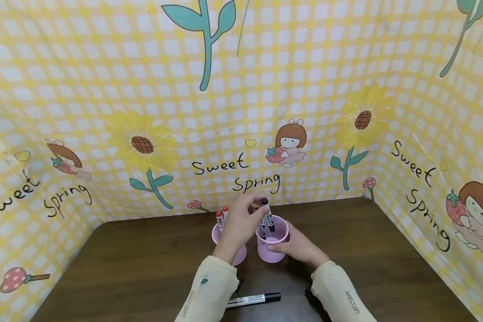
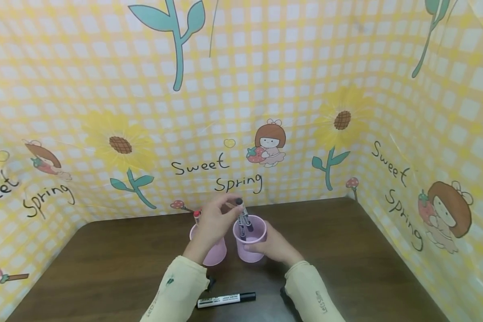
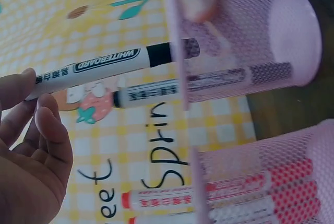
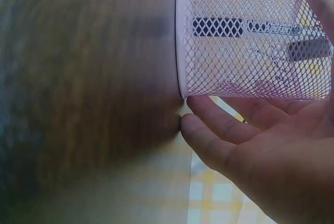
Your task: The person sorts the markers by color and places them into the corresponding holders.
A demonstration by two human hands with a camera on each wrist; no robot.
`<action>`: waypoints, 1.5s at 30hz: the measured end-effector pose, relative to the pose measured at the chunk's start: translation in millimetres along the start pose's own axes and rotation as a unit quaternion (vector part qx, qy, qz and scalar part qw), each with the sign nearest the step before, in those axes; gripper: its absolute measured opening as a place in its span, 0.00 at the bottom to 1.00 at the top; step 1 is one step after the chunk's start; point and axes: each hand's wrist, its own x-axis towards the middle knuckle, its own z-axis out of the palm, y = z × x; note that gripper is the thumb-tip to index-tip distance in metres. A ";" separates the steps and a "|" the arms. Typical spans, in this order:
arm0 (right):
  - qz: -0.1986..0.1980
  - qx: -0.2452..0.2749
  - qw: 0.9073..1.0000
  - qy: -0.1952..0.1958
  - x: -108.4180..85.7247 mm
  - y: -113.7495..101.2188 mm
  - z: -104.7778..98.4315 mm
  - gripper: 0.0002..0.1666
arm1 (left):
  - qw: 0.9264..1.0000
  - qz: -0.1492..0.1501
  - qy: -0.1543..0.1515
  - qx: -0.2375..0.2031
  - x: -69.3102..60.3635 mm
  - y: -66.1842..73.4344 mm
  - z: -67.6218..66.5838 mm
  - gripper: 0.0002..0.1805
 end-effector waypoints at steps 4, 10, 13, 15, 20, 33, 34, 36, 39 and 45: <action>-0.012 -0.006 1.000 -0.002 0.0 -0.9 -0.2 0.51 | 0.999 -0.012 -0.011 0.038 0.8 -5.6 6.6 0.15; -0.009 -0.001 1.000 0.002 0.1 -0.3 -0.8 0.51 | 0.997 -0.013 -0.021 0.077 4.2 -12.3 11.3 0.14; -0.004 0.001 1.000 0.001 -0.1 0.4 -0.9 0.52 | 0.995 -0.007 -0.032 0.094 7.7 -14.2 13.0 0.14; -0.001 0.001 1.000 0.002 0.1 1.4 -0.7 0.52 | 0.994 -0.005 -0.042 0.106 10.7 -15.0 14.1 0.13; -0.004 -0.003 1.000 0.003 -0.3 3.3 -0.3 0.53 | 0.989 -0.005 -0.061 0.134 17.9 -17.5 17.5 0.12; -0.006 0.000 1.000 -0.008 -0.5 1.8 -2.5 0.54 | 0.981 -0.019 -0.107 0.160 24.7 -14.3 24.1 0.13; -0.005 -0.003 1.000 -0.007 -1.1 1.0 -2.8 0.54 | 0.981 -0.020 -0.110 0.161 24.8 -13.2 24.7 0.13; -0.006 -0.007 1.000 -0.005 -2.2 -0.5 -3.0 0.53 | 0.980 -0.019 -0.117 0.161 24.8 -11.7 26.7 0.13; -0.008 -0.010 1.000 -0.001 -3.2 -1.6 -2.8 0.52 | 0.979 -0.014 -0.128 0.161 24.3 -10.3 29.7 0.12; -0.009 -0.009 1.000 -0.002 -3.2 -1.2 -1.4 0.49 | 0.975 -0.010 -0.131 0.180 22.9 -13.9 33.8 0.11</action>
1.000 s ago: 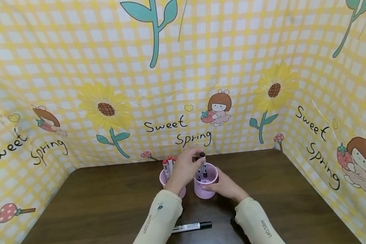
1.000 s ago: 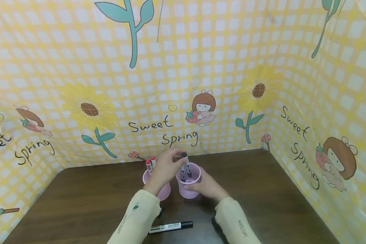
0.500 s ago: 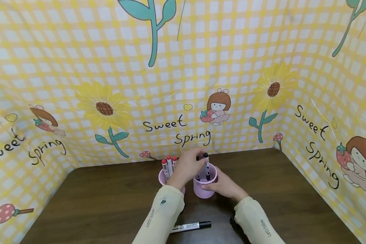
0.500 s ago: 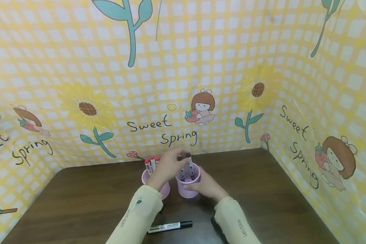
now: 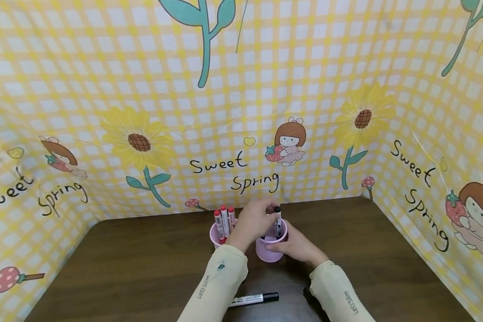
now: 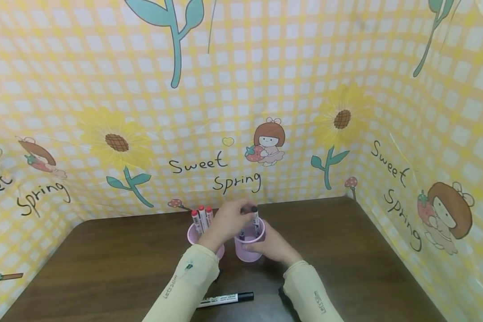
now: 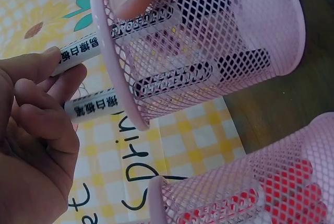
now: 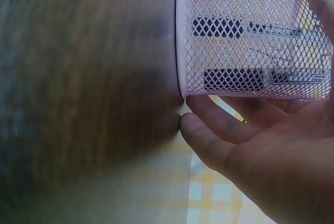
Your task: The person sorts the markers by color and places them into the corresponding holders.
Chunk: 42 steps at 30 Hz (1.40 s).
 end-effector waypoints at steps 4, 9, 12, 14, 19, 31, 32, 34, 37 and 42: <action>-0.004 0.004 1.000 -0.002 0.2 -0.4 0.0 0.50 | 1.000 -0.001 -0.002 0.012 0.1 -2.6 1.9 0.10; -0.005 0.006 1.000 -0.006 0.9 -0.2 -0.2 0.50 | 1.000 -0.012 -0.004 0.012 -0.6 -4.3 3.5 0.09; -0.001 0.005 1.000 -0.003 0.7 -1.1 -0.2 0.50 | 1.000 -0.016 -0.005 0.005 -1.3 -4.5 4.4 0.11; 0.003 0.002 1.000 0.002 0.6 -1.5 -0.1 0.49 | 1.000 -0.015 -0.004 0.000 -1.8 -4.4 4.8 0.11; 0.003 -0.007 1.000 0.006 0.4 -1.5 -0.1 0.49 | 1.000 -0.016 -0.005 0.003 -2.9 -2.5 5.1 0.12; -0.016 0.008 1.000 -0.004 0.2 -2.3 1.3 0.48 | 0.999 -0.041 -0.019 -0.015 -3.1 3.2 2.7 0.15; -0.016 0.010 1.000 -0.005 0.2 -2.1 1.4 0.48 | 0.999 -0.042 -0.020 -0.016 -3.1 3.6 2.3 0.15; -0.017 0.012 1.000 -0.007 0.1 -1.7 1.2 0.48 | 0.999 -0.040 -0.019 -0.015 -3.2 3.7 1.7 0.15; -0.016 0.013 1.000 -0.008 -0.3 -1.5 1.1 0.49 | 0.999 -0.029 -0.014 -0.012 -3.4 3.6 1.2 0.15; -0.018 0.018 1.000 -0.010 -0.1 -1.2 1.0 0.48 | 0.999 -0.025 -0.008 -0.021 -4.9 2.6 1.1 0.14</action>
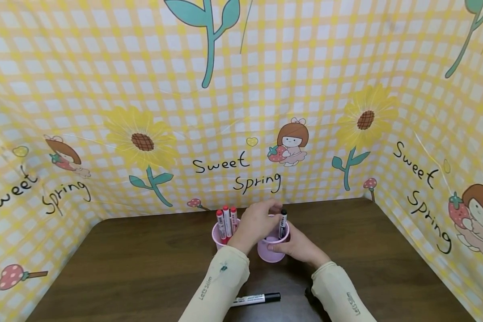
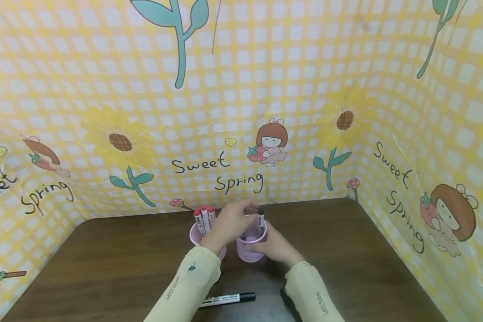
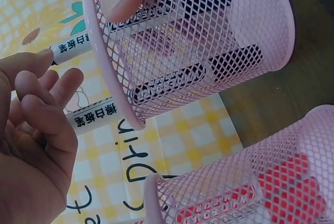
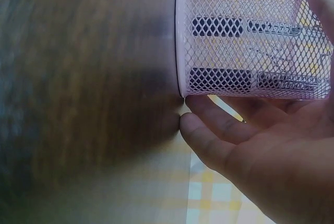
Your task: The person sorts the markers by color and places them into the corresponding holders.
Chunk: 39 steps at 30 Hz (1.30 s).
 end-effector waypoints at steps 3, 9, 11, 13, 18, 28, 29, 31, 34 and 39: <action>0.000 -0.003 1.000 0.002 0.8 -0.5 -0.3 0.49 | 1.000 0.012 0.016 0.002 -1.0 -0.3 -1.8 0.13; 0.017 -0.010 1.000 0.010 3.1 -0.2 0.5 0.49 | 0.995 0.051 0.069 -0.056 -18.5 5.3 -22.2 0.13; 0.018 -0.014 1.000 0.014 3.4 -0.5 1.0 0.48 | 0.992 0.052 0.073 -0.087 -31.6 7.7 -31.1 0.12; 0.025 -0.014 0.999 0.021 3.4 -1.2 1.4 0.48 | 0.989 0.059 0.067 -0.119 -46.1 6.1 -37.4 0.09; 0.037 -0.017 0.999 0.036 2.8 -1.8 2.6 0.47 | 0.975 0.046 -0.040 -0.216 -89.9 -18.1 -45.2 0.06; 0.054 -0.033 0.997 0.047 1.4 1.2 2.6 0.47 | 0.980 0.004 -0.175 -0.091 -150.7 -85.9 -37.2 0.11; 0.054 -0.034 0.997 0.048 0.8 1.5 2.8 0.47 | 0.980 -0.004 -0.183 -0.076 -153.1 -89.9 -35.8 0.12; 0.055 -0.036 0.997 0.047 0.1 2.4 3.1 0.47 | 0.979 -0.015 -0.196 -0.050 -155.8 -96.9 -32.2 0.14; 0.054 -0.038 0.997 0.045 -0.4 3.1 3.0 0.47 | 0.979 -0.013 -0.203 -0.023 -157.4 -104.6 -25.8 0.16; 0.043 -0.030 0.998 0.034 0.0 1.2 0.7 0.46 | 0.981 0.007 -0.192 0.001 -157.3 -111.2 -19.2 0.17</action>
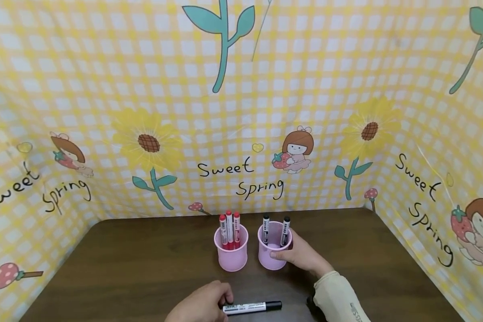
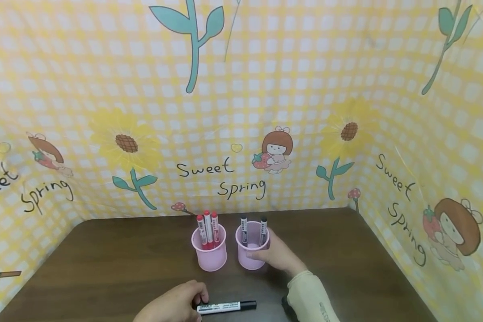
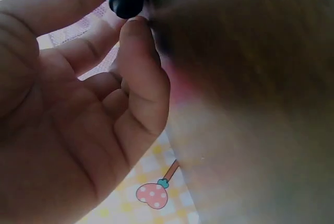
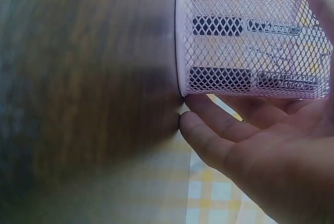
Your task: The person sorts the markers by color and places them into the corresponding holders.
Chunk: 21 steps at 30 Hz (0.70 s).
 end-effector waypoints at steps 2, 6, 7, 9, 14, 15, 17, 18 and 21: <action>-0.006 0.008 1.000 -0.004 -0.4 0.5 1.3 0.45 | 1.000 0.002 0.006 0.004 -0.9 -1.5 1.1 0.16; -0.009 0.016 1.000 -0.013 0.5 1.9 1.8 0.45 | 1.000 0.004 0.015 -0.007 -1.3 -2.7 2.7 0.15; -0.008 0.016 1.000 -0.013 0.9 1.6 1.0 0.45 | 1.000 0.005 0.018 -0.012 -0.8 -2.2 2.3 0.15; -0.007 0.013 1.000 -0.015 1.3 1.1 -0.9 0.45 | 0.999 0.005 0.024 -0.021 -0.1 -1.2 1.3 0.15; -0.003 0.003 1.000 -0.018 0.2 1.1 -3.7 0.45 | 0.998 0.010 0.040 -0.047 0.3 -0.7 -1.0 0.13; -0.002 0.001 1.000 -0.018 0.1 1.3 -3.7 0.45 | 0.998 0.012 0.043 -0.054 0.4 -1.2 -1.3 0.12; 0.001 -0.002 1.000 -0.017 -0.3 1.4 -3.4 0.45 | 0.996 0.013 0.046 -0.072 0.8 -2.4 -1.7 0.12; 0.001 -0.003 1.000 -0.016 -0.3 1.4 -3.2 0.45 | 0.995 0.014 0.048 -0.081 1.2 -3.0 -1.7 0.11; 0.002 -0.001 1.000 -0.017 0.4 1.6 -2.4 0.46 | 0.993 0.016 0.054 -0.106 2.3 -5.0 -2.2 0.09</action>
